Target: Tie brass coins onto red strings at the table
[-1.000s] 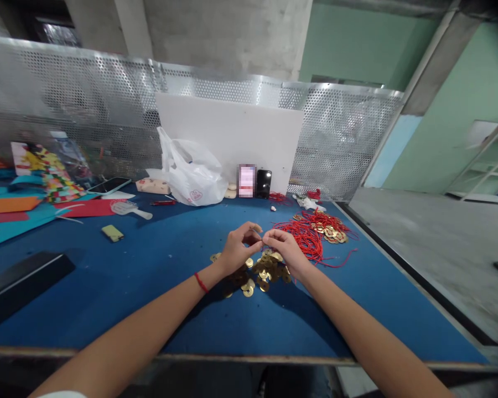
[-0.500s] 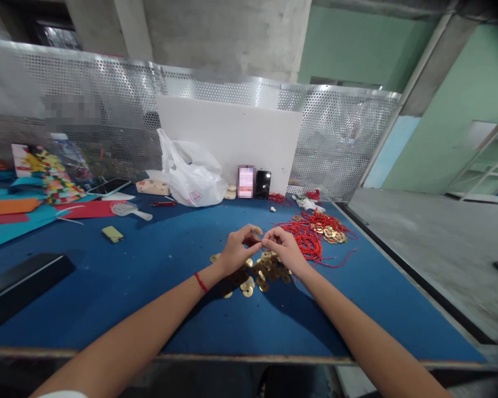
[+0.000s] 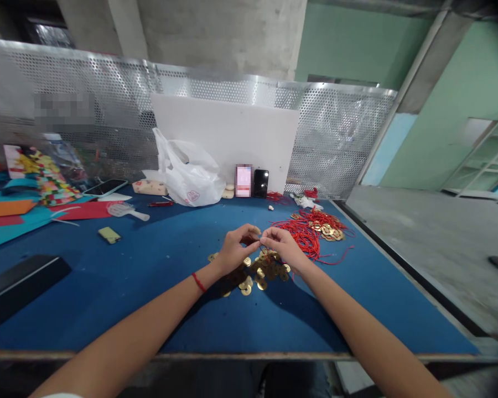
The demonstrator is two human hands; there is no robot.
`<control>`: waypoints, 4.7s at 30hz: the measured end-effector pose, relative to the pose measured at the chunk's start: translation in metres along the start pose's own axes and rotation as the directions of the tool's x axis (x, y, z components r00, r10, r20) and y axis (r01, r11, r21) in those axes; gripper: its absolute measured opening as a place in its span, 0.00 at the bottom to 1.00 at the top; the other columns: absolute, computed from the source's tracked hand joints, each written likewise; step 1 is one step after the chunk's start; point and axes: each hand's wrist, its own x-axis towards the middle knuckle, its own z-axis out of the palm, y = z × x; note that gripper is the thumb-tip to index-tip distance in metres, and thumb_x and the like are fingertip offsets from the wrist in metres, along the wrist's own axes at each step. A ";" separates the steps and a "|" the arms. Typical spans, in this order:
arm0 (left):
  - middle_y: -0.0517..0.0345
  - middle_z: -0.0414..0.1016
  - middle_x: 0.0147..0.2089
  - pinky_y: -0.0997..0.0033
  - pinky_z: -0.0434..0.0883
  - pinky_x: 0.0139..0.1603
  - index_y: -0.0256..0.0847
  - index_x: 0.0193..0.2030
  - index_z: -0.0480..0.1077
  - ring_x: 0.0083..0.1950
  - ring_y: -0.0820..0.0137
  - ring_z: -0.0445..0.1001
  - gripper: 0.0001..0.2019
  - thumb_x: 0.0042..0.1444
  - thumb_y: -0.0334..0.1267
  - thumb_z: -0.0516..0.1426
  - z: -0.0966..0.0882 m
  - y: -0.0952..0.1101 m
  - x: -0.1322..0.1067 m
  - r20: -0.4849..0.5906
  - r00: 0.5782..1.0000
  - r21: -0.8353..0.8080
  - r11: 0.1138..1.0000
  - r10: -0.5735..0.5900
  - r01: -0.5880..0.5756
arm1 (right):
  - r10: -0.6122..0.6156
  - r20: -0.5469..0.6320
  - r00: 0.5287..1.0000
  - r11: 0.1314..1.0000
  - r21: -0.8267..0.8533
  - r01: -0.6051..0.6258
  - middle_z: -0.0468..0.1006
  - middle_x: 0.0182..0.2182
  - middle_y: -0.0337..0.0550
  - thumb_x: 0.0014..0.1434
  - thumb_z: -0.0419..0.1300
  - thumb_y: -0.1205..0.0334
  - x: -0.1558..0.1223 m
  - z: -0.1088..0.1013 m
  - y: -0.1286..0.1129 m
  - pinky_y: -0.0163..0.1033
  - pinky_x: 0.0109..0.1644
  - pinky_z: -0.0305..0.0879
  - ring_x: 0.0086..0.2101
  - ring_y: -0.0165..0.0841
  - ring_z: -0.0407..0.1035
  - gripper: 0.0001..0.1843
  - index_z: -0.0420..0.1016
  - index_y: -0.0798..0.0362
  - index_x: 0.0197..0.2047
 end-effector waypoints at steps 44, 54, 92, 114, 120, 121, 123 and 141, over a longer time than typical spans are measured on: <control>0.56 0.78 0.28 0.71 0.73 0.31 0.36 0.38 0.77 0.26 0.70 0.75 0.11 0.47 0.37 0.63 -0.003 -0.002 0.007 -0.128 0.982 -0.132 0.984 -0.139 0.122 | -0.259 -0.240 0.936 0.950 -0.237 0.202 0.74 0.50 0.45 0.53 0.62 0.58 0.003 -0.001 0.016 0.43 0.56 0.59 0.50 0.36 0.67 0.22 0.67 0.47 0.52; 0.57 0.77 0.25 0.70 0.73 0.32 0.35 0.35 0.76 0.27 0.70 0.74 0.13 0.43 0.39 0.65 -0.003 0.005 0.008 -0.004 0.961 -0.272 0.925 -0.278 0.266 | -0.237 0.026 0.971 0.766 -0.609 0.204 0.75 0.21 0.38 0.63 0.53 0.59 -0.001 -0.008 0.007 0.33 0.32 0.57 0.23 0.29 0.67 0.13 0.77 0.51 0.33; 0.56 0.75 0.27 0.72 0.69 0.29 0.35 0.30 0.72 0.27 0.70 0.74 0.14 0.43 0.44 0.65 -0.008 -0.009 0.009 0.157 0.931 -0.142 0.926 -0.328 0.350 | -0.067 -0.145 0.987 0.780 -0.624 -0.039 0.68 0.17 0.36 0.52 0.59 0.54 0.007 -0.020 0.010 0.33 0.27 0.49 0.22 0.27 0.57 0.14 0.73 0.54 0.21; 0.57 0.74 0.24 0.72 0.67 0.27 0.36 0.29 0.72 0.24 0.69 0.73 0.09 0.46 0.40 0.62 -0.007 -0.015 0.007 0.171 0.932 -0.015 0.945 -0.321 0.328 | 0.160 0.068 0.985 0.691 -0.720 -0.063 0.69 0.25 0.34 0.49 0.64 0.65 0.007 -0.025 0.028 0.31 0.28 0.51 0.26 0.26 0.62 0.11 0.73 0.53 0.38; 0.57 0.74 0.25 0.72 0.66 0.26 0.36 0.29 0.72 0.24 0.70 0.73 0.08 0.45 0.39 0.61 -0.005 -0.012 0.007 0.168 0.928 -0.034 0.939 -0.333 0.344 | 0.201 0.087 0.976 0.694 -0.715 -0.079 0.70 0.23 0.35 0.50 0.63 0.66 0.009 -0.027 0.033 0.31 0.29 0.51 0.25 0.26 0.62 0.04 0.72 0.55 0.31; 0.57 0.74 0.25 0.73 0.66 0.26 0.36 0.29 0.72 0.24 0.70 0.72 0.08 0.45 0.39 0.61 -0.005 -0.011 0.007 0.169 0.928 -0.036 0.939 -0.331 0.342 | 0.195 0.088 0.977 0.704 -0.706 -0.077 0.70 0.23 0.34 0.50 0.63 0.67 0.009 -0.027 0.033 0.31 0.28 0.50 0.25 0.26 0.62 0.04 0.71 0.55 0.30; 0.56 0.75 0.25 0.73 0.67 0.26 0.36 0.29 0.72 0.25 0.70 0.72 0.08 0.45 0.39 0.61 -0.005 -0.011 0.007 0.169 0.930 -0.039 0.941 -0.325 0.336 | 0.174 0.094 0.980 0.720 -0.692 -0.061 0.68 0.21 0.33 0.49 0.64 0.67 0.009 -0.028 0.034 0.30 0.28 0.50 0.24 0.25 0.61 0.05 0.71 0.55 0.29; 0.58 0.73 0.24 0.73 0.67 0.26 0.36 0.29 0.72 0.24 0.71 0.71 0.10 0.45 0.41 0.63 -0.004 -0.009 0.006 0.183 0.920 -0.091 0.926 -0.347 0.367 | -0.024 0.133 0.991 0.904 -0.420 0.079 0.74 0.19 0.36 0.57 0.55 0.63 0.009 -0.020 0.016 0.31 0.27 0.56 0.22 0.27 0.65 0.05 0.70 0.55 0.32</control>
